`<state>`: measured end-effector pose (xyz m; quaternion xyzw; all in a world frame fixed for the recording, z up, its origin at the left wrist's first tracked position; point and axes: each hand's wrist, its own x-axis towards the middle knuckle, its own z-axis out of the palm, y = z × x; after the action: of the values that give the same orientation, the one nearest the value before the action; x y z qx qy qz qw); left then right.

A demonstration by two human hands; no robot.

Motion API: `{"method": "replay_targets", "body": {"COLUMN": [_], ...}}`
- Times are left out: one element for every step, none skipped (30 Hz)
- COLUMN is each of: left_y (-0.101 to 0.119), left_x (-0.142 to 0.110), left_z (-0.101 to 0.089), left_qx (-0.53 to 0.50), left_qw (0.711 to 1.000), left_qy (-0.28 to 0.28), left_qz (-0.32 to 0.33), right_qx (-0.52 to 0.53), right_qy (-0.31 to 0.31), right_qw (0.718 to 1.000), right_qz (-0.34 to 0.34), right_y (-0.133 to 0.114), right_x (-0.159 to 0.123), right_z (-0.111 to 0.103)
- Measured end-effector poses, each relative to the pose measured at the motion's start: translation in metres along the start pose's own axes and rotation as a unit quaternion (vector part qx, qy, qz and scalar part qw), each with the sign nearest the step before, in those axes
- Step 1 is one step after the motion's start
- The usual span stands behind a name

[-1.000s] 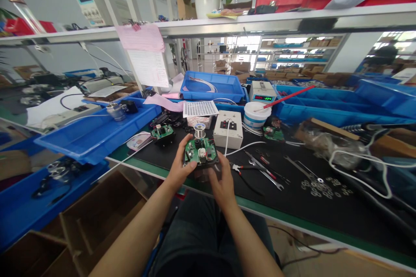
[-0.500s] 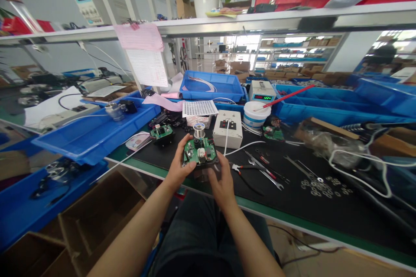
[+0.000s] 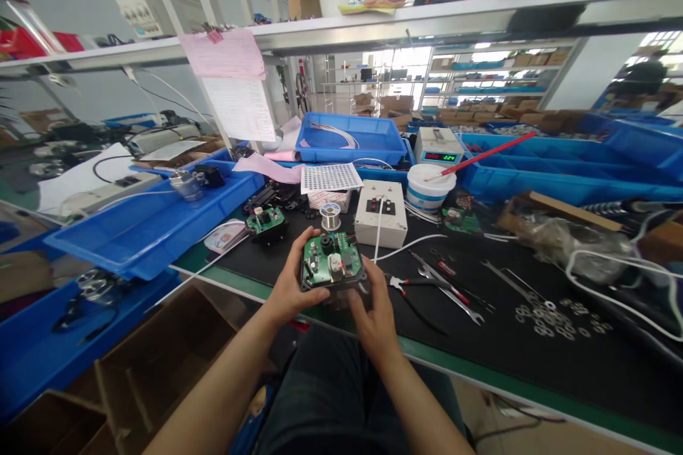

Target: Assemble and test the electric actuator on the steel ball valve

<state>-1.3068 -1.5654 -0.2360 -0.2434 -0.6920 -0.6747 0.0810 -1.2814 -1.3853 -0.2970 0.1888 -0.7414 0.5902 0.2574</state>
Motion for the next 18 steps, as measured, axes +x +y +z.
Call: {"method": "replay_targets", "body": {"left_y": [0.002,0.003,0.005,0.006,0.007,0.007,0.007,0.007,0.006,0.005,0.003,0.002,0.0,-0.002,-0.003,-0.005,-0.006,-0.007], "left_x": [0.0,0.0,0.0,0.001,0.001,0.001,0.001,0.001,0.001,0.001,0.0,-0.002,-0.003,-0.005,-0.006,-0.008,-0.009,-0.01], "left_z": [0.0,0.0,0.001,0.001,0.0,0.0,0.0,0.0,0.0,0.0,0.0,0.001,0.001,0.002,0.003,0.004,0.005,0.005], "left_qx": [0.0,0.003,0.007,0.013,0.019,0.024,0.029,0.034,0.038,0.042,0.045,0.047,0.048,0.047,0.046,0.046,0.045,0.045], "left_qw": [1.0,1.0,1.0,1.0,1.0,1.0,1.0,0.999,0.999,0.999,0.999,0.999,0.998,0.998,0.998,0.997,0.996,0.995], "left_qy": [-0.001,-0.002,-0.003,-0.003,-0.003,-0.001,0.0,0.002,0.005,0.009,0.013,0.018,0.026,0.034,0.048,0.066,0.078,0.087], "left_qz": [-0.002,-0.002,-0.001,0.0,0.002,0.005,0.009,0.014,0.018,0.021,0.021,0.02,0.017,0.015,0.013,0.004,-0.003,-0.007], "right_qx": [0.001,0.003,0.007,0.011,0.015,0.019,0.02,0.02,0.02,0.02,0.022,0.026,0.032,0.037,0.037,0.02,-0.004,-0.053], "right_qy": [-0.001,-0.003,-0.005,-0.009,-0.011,-0.011,-0.009,-0.006,-0.004,-0.001,0.0,0.003,0.011,0.027,0.049,0.065,0.08,0.075], "right_qw": [1.0,1.0,1.0,1.0,1.0,1.0,0.999,0.999,0.999,1.0,1.0,1.0,0.999,0.999,0.998,0.997,0.996,0.994], "right_qz": [0.003,0.007,0.011,0.015,0.019,0.023,0.025,0.026,0.025,0.021,0.016,0.013,0.013,0.016,0.021,0.03,0.039,0.052], "right_y": [0.0,0.0,0.0,0.0,0.0,0.0,-0.001,-0.002,-0.003,-0.005,-0.007,-0.009,-0.011,-0.012,-0.013,-0.012,-0.01,-0.007], "right_x": [0.0,0.0,0.0,0.0,-0.001,-0.001,-0.002,-0.003,-0.005,-0.006,-0.006,-0.004,0.001,0.01,0.023,0.042,0.065,0.093], "right_z": [0.0,-0.001,-0.001,-0.001,0.0,0.0,0.001,0.002,0.002,0.001,0.0,-0.003,-0.008,-0.014,-0.022,-0.032,-0.042,-0.052]}}
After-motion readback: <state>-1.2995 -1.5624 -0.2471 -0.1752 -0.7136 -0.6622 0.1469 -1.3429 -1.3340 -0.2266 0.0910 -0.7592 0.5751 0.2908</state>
